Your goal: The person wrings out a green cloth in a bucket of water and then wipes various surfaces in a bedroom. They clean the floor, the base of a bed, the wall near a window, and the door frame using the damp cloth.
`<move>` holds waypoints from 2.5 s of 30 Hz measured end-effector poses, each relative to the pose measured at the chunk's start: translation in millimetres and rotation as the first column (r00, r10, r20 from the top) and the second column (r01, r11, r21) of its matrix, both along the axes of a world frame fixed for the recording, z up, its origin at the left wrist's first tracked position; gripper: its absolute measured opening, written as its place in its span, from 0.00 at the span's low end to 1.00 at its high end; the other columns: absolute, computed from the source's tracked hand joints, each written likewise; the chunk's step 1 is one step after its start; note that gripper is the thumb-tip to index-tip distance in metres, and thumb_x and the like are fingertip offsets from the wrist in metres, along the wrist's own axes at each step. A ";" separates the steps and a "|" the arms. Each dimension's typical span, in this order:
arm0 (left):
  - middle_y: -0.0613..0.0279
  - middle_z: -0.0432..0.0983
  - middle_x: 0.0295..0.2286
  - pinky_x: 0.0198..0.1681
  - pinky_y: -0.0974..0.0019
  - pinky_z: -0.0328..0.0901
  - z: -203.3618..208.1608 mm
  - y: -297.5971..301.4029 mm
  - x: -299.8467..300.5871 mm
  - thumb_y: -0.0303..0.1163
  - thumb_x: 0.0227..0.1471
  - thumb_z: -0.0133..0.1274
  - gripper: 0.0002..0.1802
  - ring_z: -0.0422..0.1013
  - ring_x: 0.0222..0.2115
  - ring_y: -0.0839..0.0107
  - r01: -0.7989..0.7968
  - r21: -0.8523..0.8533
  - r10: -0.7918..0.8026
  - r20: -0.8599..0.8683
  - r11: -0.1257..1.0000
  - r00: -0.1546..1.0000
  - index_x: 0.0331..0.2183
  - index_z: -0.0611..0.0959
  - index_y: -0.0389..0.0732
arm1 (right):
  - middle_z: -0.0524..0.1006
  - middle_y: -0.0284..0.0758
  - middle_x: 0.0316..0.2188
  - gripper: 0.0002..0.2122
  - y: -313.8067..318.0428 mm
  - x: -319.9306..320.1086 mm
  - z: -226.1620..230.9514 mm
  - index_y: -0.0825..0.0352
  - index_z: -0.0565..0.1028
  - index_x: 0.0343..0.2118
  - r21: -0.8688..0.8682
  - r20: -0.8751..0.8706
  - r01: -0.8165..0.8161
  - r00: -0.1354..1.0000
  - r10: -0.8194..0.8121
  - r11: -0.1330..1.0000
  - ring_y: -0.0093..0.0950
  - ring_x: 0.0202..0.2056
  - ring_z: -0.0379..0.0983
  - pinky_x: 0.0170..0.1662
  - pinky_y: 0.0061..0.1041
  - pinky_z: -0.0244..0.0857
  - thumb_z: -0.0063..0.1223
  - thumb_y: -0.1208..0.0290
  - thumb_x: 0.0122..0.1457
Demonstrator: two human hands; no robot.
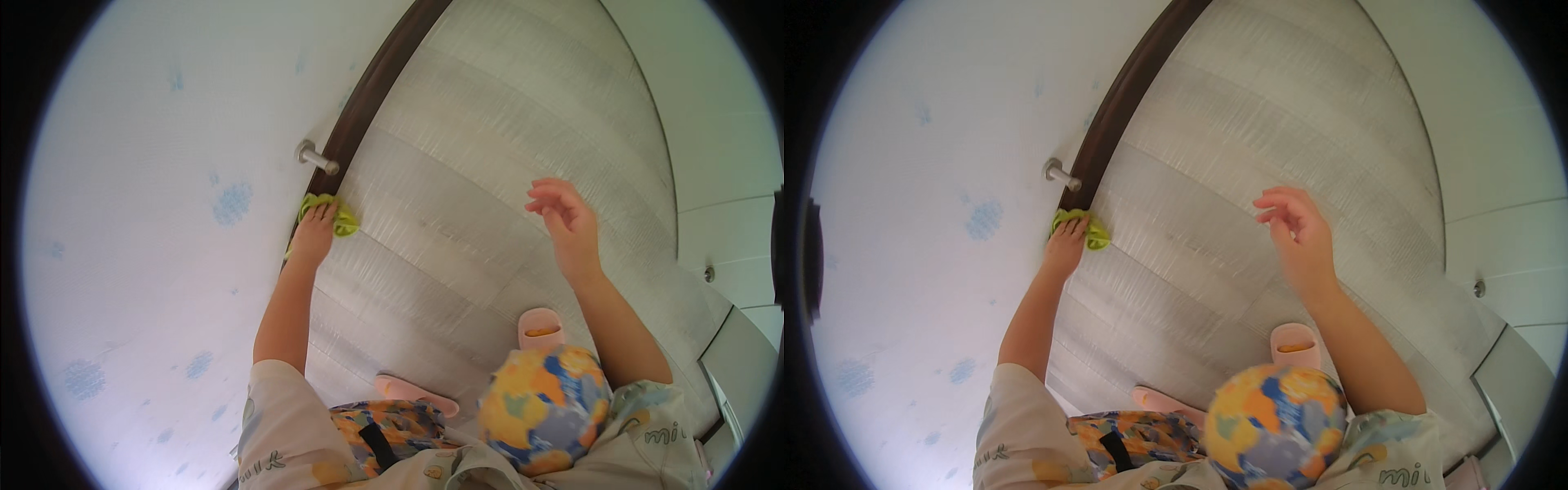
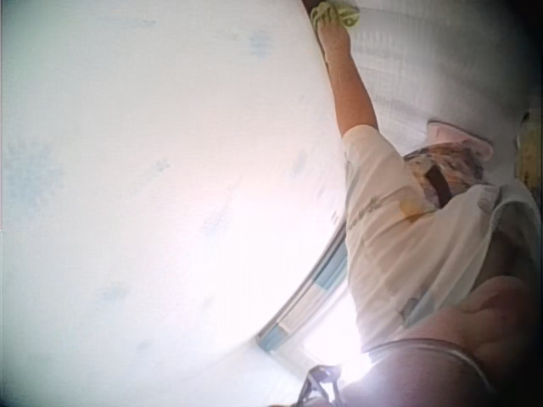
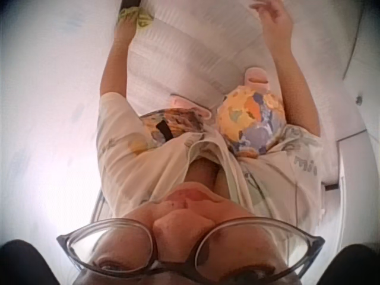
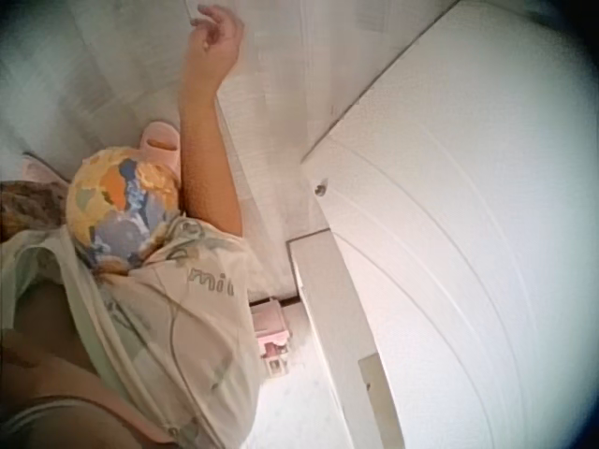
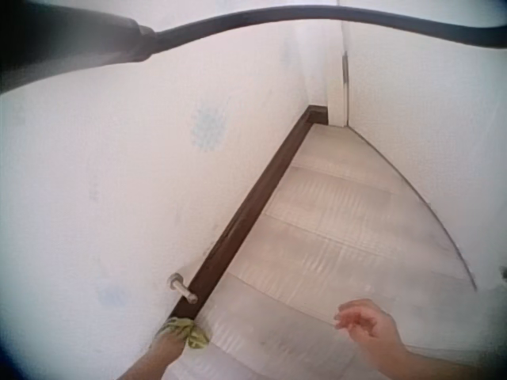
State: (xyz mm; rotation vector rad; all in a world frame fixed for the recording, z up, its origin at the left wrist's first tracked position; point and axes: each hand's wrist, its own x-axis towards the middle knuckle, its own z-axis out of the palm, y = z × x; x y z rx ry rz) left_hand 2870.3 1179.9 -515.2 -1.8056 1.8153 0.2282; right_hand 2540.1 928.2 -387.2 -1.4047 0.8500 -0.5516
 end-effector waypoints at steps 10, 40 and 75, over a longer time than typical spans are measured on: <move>0.58 0.53 0.51 0.55 0.62 0.44 134.6 -147.8 -61.7 0.28 0.41 0.41 0.19 0.53 0.50 0.62 0.235 -0.101 -0.219 0.152 0.967 0.964 0.37 0.74 0.30 | 0.72 0.33 0.26 0.10 -53.8 -89.1 -27.3 0.71 0.70 0.30 0.101 -0.276 0.167 0.952 -0.134 0.981 0.21 0.28 0.69 0.35 0.17 0.61 0.35 0.85 0.47; 0.59 0.46 0.55 0.53 0.60 0.42 37.4 -289.6 19.7 0.43 0.48 0.39 0.26 0.40 0.56 0.66 0.430 0.306 -0.487 0.142 0.850 0.862 0.49 0.64 0.45 | 0.69 0.39 0.38 0.15 -158.2 115.3 -86.4 0.65 0.69 0.38 -0.436 -0.466 -0.198 0.884 -0.032 0.878 0.37 0.38 0.66 0.42 0.30 0.61 0.43 0.79 0.43; 0.62 0.52 0.52 0.55 0.60 0.41 17.0 -776.6 41.1 0.35 0.47 0.37 0.22 0.44 0.55 0.70 0.436 -0.120 -0.372 0.353 0.892 0.858 0.46 0.69 0.41 | 0.43 0.29 0.58 0.26 -314.7 158.2 -149.1 0.44 0.55 0.53 -0.436 -0.816 -0.070 0.451 -0.361 0.897 0.36 0.59 0.36 0.50 0.62 0.27 0.43 0.55 0.49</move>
